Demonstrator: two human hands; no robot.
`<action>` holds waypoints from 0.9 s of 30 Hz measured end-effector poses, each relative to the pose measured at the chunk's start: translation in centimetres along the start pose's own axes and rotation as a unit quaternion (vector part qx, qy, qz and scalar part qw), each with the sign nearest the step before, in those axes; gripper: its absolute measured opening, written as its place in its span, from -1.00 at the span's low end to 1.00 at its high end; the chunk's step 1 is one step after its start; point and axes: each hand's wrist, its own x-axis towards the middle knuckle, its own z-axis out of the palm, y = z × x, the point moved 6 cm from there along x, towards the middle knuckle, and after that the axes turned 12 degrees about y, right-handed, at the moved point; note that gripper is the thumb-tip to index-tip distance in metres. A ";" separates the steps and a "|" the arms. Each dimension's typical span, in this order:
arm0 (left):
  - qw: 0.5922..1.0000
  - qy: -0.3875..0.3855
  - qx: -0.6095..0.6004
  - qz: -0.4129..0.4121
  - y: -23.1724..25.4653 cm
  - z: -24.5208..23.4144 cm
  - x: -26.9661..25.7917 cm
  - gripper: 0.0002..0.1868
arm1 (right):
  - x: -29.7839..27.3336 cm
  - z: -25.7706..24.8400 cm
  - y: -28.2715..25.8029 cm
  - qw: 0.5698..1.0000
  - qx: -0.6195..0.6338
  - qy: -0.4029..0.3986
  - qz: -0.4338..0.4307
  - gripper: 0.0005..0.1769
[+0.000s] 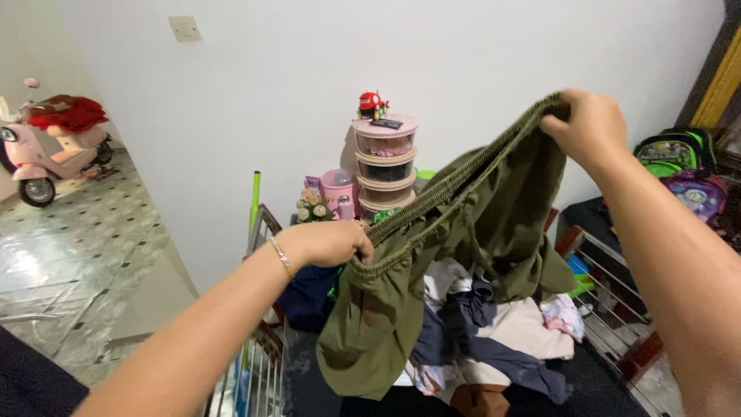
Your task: The person picks up clothing items from a table, shakes them out, and folds them one at a time on the table surface.
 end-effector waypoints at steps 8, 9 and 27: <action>0.886 0.352 0.226 -0.201 -4.4 -23.1 -3.5 -0.30 | 12.1 -6.2 4.5 0.973 -0.009 0.214 -0.087 -0.73; 0.868 0.416 0.186 -0.197 -3.8 -25.0 -4.5 -0.48 | 12.3 -6.5 3.9 0.972 -0.011 0.216 -0.089 -0.73; 0.858 0.478 -0.071 -0.174 -11.2 -12.6 4.1 -0.42 | 3.0 2.7 4.7 0.987 0.125 -0.063 0.076 -0.59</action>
